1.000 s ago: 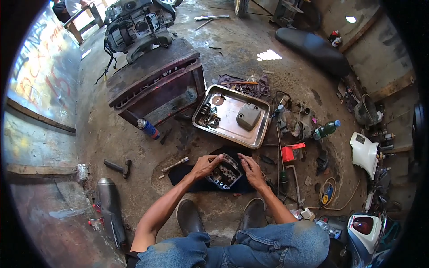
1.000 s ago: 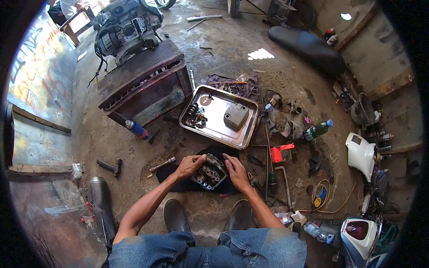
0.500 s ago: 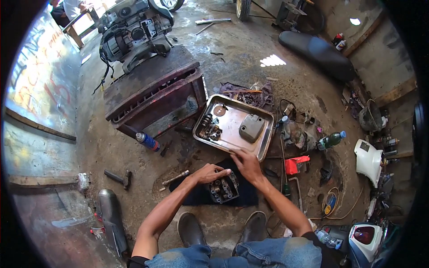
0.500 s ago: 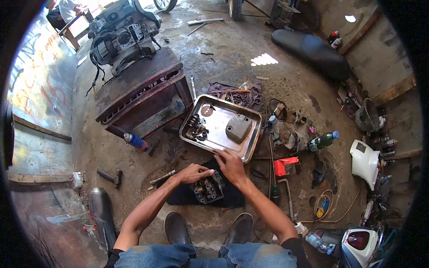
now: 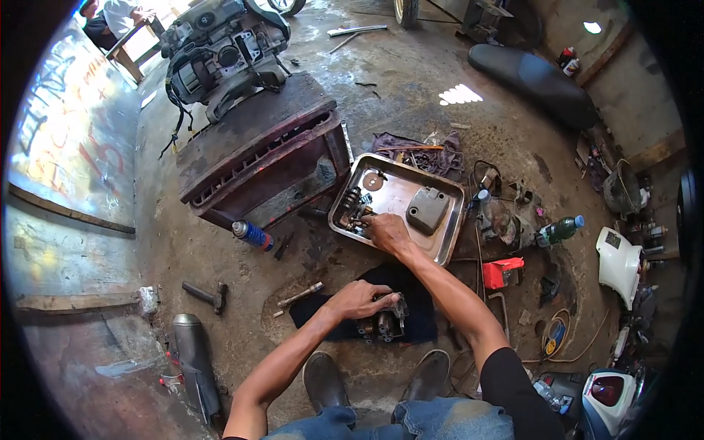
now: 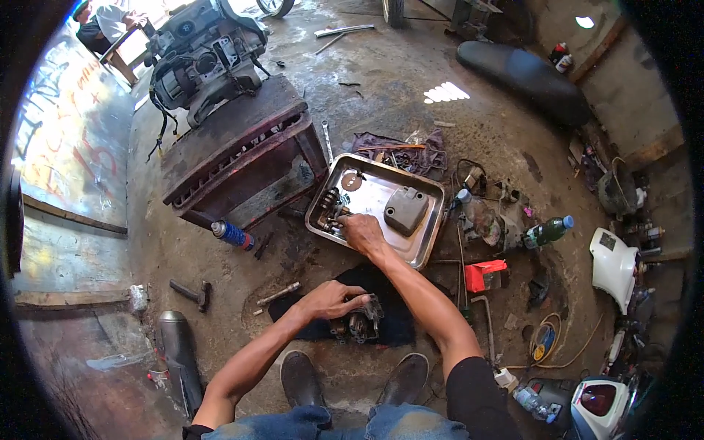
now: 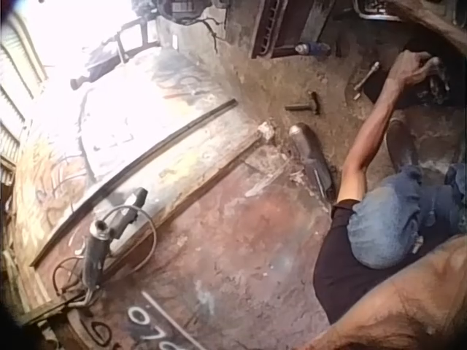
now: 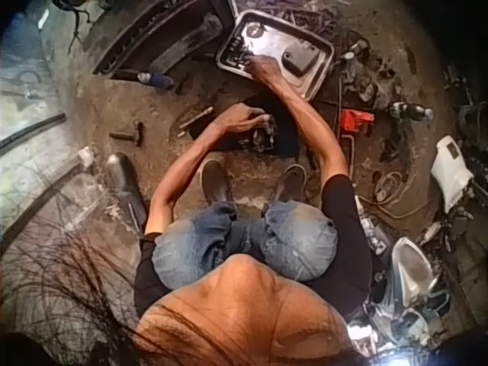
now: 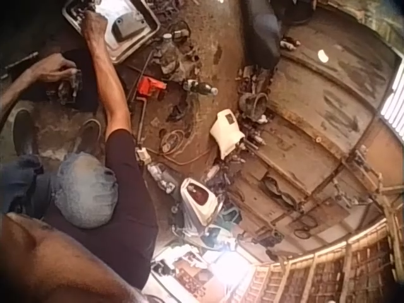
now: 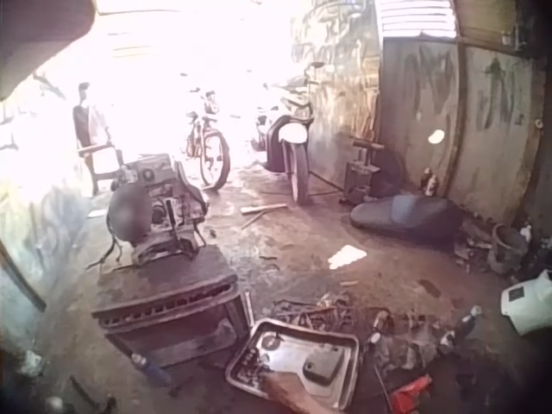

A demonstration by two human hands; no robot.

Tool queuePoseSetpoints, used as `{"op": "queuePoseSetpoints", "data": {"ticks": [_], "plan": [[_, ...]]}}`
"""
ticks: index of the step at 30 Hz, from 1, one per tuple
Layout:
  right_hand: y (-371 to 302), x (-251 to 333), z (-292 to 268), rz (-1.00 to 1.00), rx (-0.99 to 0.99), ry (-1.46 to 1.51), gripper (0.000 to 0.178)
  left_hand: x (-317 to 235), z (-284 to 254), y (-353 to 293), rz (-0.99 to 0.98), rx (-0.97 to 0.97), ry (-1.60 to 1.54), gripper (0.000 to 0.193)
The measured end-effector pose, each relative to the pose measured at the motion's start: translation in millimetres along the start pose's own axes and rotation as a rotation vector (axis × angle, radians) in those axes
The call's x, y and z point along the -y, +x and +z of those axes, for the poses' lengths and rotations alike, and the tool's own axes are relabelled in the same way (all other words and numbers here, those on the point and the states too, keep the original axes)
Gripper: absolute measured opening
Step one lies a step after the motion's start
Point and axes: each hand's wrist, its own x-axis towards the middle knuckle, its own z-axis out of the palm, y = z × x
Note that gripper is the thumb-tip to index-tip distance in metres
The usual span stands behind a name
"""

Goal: Repairing and cleaning a motorcycle engine cylinder head and associated parts.

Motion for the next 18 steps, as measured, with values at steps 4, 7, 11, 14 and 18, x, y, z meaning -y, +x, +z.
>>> {"op": "queuePoseSetpoints", "data": {"ticks": [4,7,11,14,18], "plan": [[-35.8,9.9,-42.7,0.110,-0.073,0.198,0.026,-10.8,2.2,-1.8,0.012,-0.033,0.064,0.062],[-71.7,9.0,-59.3,0.300,-0.064,0.971,0.033,-12.3,8.9,2.8,0.073,-0.076,0.064,0.059],[-113.1,33.9,-81.3,0.336,-0.026,1.600,0.039,-20.2,4.9,-4.4,0.041,-0.040,0.075,0.055],[-139.4,53.3,-103.4,0.329,-0.046,1.786,0.037,-28.3,3.8,-9.3,0.051,-0.036,0.065,0.055],[-166.7,56.8,-106.7,0.431,-0.171,1.718,0.035,-39.8,2.0,-11.2,0.044,-0.014,0.077,0.060]]}}
